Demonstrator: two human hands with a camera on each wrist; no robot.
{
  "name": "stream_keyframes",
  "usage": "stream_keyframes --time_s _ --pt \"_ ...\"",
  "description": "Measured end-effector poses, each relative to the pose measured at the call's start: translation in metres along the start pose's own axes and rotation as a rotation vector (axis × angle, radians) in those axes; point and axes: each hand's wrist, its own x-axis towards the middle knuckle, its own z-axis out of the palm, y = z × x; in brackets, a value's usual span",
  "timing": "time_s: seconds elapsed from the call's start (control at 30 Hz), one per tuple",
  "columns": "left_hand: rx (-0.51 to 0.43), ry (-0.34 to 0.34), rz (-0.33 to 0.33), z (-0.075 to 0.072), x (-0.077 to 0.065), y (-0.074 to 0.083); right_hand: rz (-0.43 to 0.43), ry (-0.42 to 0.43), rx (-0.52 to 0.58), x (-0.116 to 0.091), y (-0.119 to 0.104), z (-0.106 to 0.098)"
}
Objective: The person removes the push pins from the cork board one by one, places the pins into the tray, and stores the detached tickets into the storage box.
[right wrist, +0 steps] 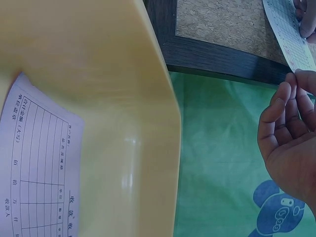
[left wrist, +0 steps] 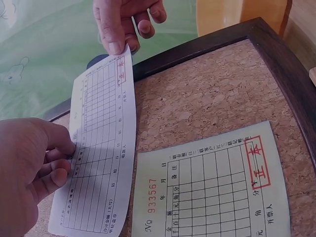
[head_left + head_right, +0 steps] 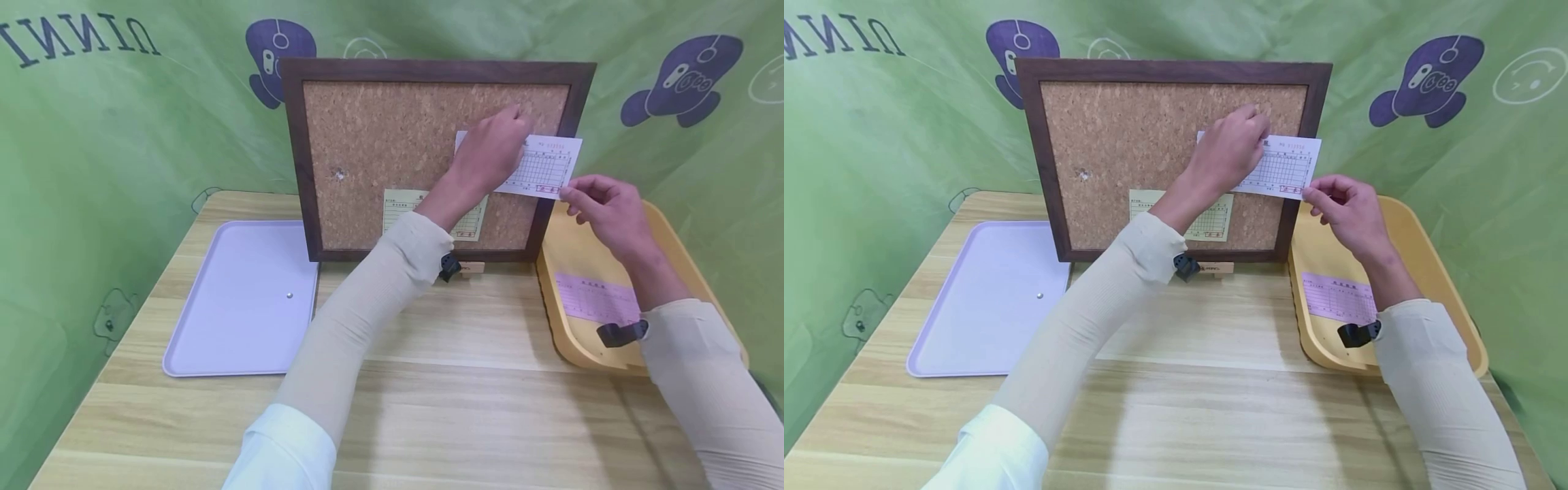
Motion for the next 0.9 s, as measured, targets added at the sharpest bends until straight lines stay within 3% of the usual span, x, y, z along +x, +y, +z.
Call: stream_keyframes --time_s 0.3,0.9 --pt "0.008 -0.003 -0.005 0.0014 0.0012 0.0003 0.015 -0.001 -0.036 -0.0007 -0.0002 -0.0017" --pt "-0.012 0.0 -0.005 0.0011 -0.0011 0.0001 0.007 -0.003 0.003 0.0004 -0.0008 0.0002"
